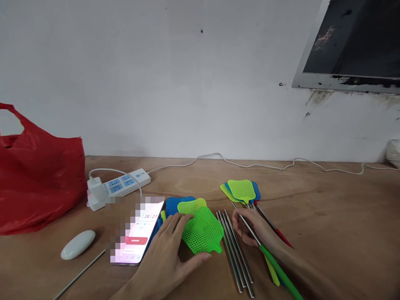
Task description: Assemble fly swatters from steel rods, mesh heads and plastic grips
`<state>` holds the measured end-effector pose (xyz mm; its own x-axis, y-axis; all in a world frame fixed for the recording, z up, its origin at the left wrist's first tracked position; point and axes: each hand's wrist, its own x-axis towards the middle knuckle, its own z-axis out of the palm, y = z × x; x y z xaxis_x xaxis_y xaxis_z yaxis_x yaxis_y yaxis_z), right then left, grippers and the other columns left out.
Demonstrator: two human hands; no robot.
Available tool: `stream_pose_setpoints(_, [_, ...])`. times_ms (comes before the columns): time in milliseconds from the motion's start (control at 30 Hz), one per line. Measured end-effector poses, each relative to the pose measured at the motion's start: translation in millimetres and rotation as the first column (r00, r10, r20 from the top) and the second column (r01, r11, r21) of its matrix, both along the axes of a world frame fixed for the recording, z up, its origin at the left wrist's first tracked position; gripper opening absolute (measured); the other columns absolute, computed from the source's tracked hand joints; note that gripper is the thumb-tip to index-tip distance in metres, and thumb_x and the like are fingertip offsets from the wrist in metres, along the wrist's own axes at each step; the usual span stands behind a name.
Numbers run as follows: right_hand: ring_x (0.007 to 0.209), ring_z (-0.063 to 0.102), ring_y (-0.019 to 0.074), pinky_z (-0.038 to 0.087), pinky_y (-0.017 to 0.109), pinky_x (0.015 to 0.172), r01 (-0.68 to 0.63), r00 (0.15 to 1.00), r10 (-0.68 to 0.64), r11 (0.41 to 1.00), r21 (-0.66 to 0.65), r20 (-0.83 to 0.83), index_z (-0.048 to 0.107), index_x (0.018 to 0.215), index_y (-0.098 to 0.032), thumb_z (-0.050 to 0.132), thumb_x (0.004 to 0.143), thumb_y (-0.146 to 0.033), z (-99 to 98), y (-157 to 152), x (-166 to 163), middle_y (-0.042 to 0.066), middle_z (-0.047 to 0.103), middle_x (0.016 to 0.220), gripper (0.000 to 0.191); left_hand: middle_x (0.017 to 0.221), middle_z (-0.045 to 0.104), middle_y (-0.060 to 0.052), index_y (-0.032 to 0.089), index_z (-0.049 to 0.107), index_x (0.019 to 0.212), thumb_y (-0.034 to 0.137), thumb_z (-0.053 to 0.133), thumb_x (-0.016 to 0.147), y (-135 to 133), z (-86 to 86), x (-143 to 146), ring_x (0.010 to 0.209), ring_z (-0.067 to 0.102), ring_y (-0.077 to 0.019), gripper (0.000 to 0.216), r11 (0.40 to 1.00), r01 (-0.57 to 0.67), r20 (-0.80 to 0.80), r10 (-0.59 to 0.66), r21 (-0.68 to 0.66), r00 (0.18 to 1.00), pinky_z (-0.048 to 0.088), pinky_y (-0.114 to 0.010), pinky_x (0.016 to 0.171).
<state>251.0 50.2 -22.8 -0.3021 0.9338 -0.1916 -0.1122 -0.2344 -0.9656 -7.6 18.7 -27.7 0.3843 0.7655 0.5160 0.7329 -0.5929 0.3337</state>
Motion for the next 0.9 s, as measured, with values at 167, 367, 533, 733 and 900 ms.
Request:
stream_pose_setpoints(167, [0.028,0.032,0.0050,0.014,0.017,0.027,-0.233,0.972,0.233,0.969,-0.085,-0.012,0.060,0.058,-0.016,0.054,0.079,-0.055,-0.9,-10,-2,-0.002,0.051,0.041,0.045,0.120,0.065,-0.012,0.024,0.052,0.129,0.060,0.063,0.086,2,4.2,0,0.108,0.064,-0.0341,0.058,1.000,-0.024,0.029,0.024,-0.012,0.999,0.056,-0.048,0.086])
stream_pose_setpoints(367, [0.024,0.028,0.0041,0.015,0.018,0.024,-0.496,0.867,0.496,0.857,-0.137,-0.040,0.068,0.064,-0.012,0.055,0.081,-0.050,1.5,-15,-1,-0.004,0.052,0.041,0.043,0.116,0.065,-0.012,0.022,0.054,0.126,0.060,0.062,0.087,3,8.4,0,0.102,0.064,-0.0338,0.055,0.996,-0.071,0.002,0.071,0.046,0.997,0.056,-0.047,0.081])
stream_pose_setpoints(533, [0.025,0.030,0.0037,0.016,0.018,0.025,-0.510,0.859,0.511,0.849,-0.136,-0.029,0.071,0.066,-0.010,0.055,0.084,-0.046,4.9,-18,-3,-0.003,0.054,0.043,0.043,0.114,0.065,-0.012,0.021,0.054,0.125,0.061,0.058,0.089,3,5.9,0,0.101,0.064,-0.0338,0.054,0.994,-0.092,-0.029,0.094,0.051,0.995,0.056,-0.048,0.081])
stream_pose_setpoints(733, [0.024,0.029,0.0036,0.016,0.018,0.025,-0.494,0.867,0.498,0.856,-0.156,-0.015,0.071,0.067,-0.011,0.056,0.084,-0.046,7.3,-22,-9,-0.004,0.052,0.041,0.042,0.111,0.066,-0.011,0.021,0.055,0.123,0.062,0.058,0.089,4,5.8,0,0.099,0.064,-0.0334,0.053,0.993,-0.103,-0.039,0.105,0.049,0.994,0.056,-0.047,0.079])
stream_pose_setpoints(900, [0.024,0.029,0.0042,0.014,0.019,0.025,-0.434,0.897,0.441,0.890,-0.140,0.022,0.071,0.068,-0.011,0.056,0.085,-0.043,6.9,-22,-9,-0.005,0.050,0.041,0.039,0.113,0.063,-0.012,0.020,0.052,0.125,0.058,0.060,0.089,4,3.4,0,0.100,0.063,-0.0335,0.053,0.993,-0.096,-0.038,0.098,0.062,0.994,0.056,-0.048,0.079])
